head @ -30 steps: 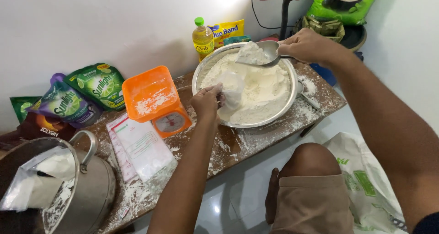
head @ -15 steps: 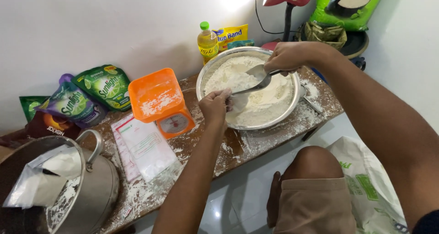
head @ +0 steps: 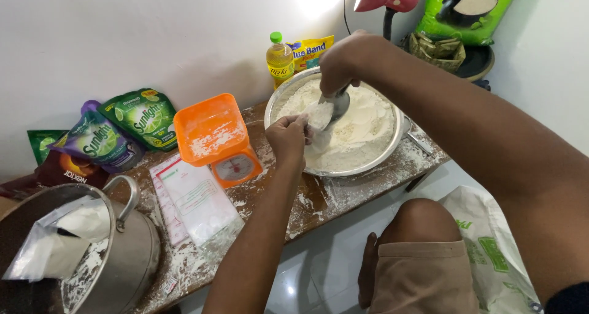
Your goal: Scooping flour from a large bowl into small plastic bags, weighing them on a scale, and placing them into a metal pot.
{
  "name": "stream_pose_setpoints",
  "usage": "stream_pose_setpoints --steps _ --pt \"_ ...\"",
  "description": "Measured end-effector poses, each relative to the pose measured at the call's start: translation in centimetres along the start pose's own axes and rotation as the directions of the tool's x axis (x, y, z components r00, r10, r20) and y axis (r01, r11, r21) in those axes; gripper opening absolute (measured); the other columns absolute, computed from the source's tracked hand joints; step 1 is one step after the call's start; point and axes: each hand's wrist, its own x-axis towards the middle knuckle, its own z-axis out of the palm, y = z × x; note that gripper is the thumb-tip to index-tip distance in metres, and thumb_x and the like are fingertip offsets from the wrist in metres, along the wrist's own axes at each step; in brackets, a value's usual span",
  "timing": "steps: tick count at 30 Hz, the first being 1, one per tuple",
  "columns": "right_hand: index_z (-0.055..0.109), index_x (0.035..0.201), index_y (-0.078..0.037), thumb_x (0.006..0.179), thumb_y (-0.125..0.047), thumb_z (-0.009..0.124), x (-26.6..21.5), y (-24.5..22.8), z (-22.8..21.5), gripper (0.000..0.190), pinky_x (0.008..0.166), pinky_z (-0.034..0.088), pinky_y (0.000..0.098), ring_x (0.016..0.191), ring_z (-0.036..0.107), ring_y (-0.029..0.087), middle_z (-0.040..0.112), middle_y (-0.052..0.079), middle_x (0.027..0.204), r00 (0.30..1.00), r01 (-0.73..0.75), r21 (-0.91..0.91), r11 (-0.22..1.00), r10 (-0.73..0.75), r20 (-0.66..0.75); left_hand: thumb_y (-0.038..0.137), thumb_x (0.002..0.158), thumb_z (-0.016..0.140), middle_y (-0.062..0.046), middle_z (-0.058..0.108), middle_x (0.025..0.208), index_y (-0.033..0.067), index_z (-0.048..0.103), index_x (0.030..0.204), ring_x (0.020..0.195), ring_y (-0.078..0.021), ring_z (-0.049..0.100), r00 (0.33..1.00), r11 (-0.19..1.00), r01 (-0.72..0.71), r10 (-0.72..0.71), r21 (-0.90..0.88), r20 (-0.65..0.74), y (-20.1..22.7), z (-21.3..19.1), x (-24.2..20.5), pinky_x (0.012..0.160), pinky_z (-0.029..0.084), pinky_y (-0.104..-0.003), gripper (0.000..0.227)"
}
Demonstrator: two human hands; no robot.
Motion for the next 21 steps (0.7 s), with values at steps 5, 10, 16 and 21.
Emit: stream_pose_setpoints --steps 5,10,16,21 --pt "0.080 0.110 -0.011 0.091 -0.036 0.066 1.2 -1.2 -0.4 0.035 0.082 0.043 0.0356 0.066 0.065 0.015 0.078 0.004 0.088 0.998 0.005 -0.101 0.995 -0.012 -0.067 -0.001 0.092 0.068 -0.010 0.064 0.063 -0.0038 0.070 0.084 0.047 -0.0131 0.055 1.000 1.000 0.012 -0.012 0.003 -0.017 -0.4 -0.2 0.7 0.043 0.045 -0.024 0.008" --pt "0.080 0.114 -0.017 0.091 -0.046 0.071 0.7 -1.5 -1.1 0.038 0.092 0.041 0.0437 0.081 0.069 0.017 0.080 0.002 0.098 0.994 0.002 -0.149 0.989 -0.019 -0.109 -0.002 0.091 0.067 -0.010 0.065 0.064 -0.0033 0.070 0.085 0.046 -0.0129 0.056 0.999 0.999 -0.008 0.009 0.037 -0.044 -0.3 -0.6 1.2 0.042 0.046 -0.024 0.006" --pt "0.083 0.104 -0.014 0.074 -0.047 0.087 -0.6 -0.9 -1.8 0.045 0.085 0.042 0.0418 0.077 0.071 0.020 0.081 0.004 0.093 0.983 0.002 -0.103 0.995 -0.021 -0.181 0.000 0.090 0.070 -0.010 0.068 0.067 -0.0037 0.073 0.088 0.048 -0.0115 0.057 0.997 0.989 -0.010 0.021 0.150 -0.074 0.0 -0.4 1.1 0.042 0.047 -0.022 0.005" --pt "0.081 0.113 -0.014 0.090 -0.040 0.070 0.2 -1.7 -1.2 0.036 0.087 0.046 0.0374 0.068 0.070 0.016 0.079 0.004 0.086 0.993 -0.003 -0.091 0.996 -0.008 -0.117 0.001 0.088 0.072 -0.009 0.068 0.065 -0.0027 0.074 0.084 0.047 -0.0110 0.056 0.995 0.985 -0.053 0.066 0.162 -0.073 0.0 -0.1 1.0 0.042 0.045 -0.023 0.006"
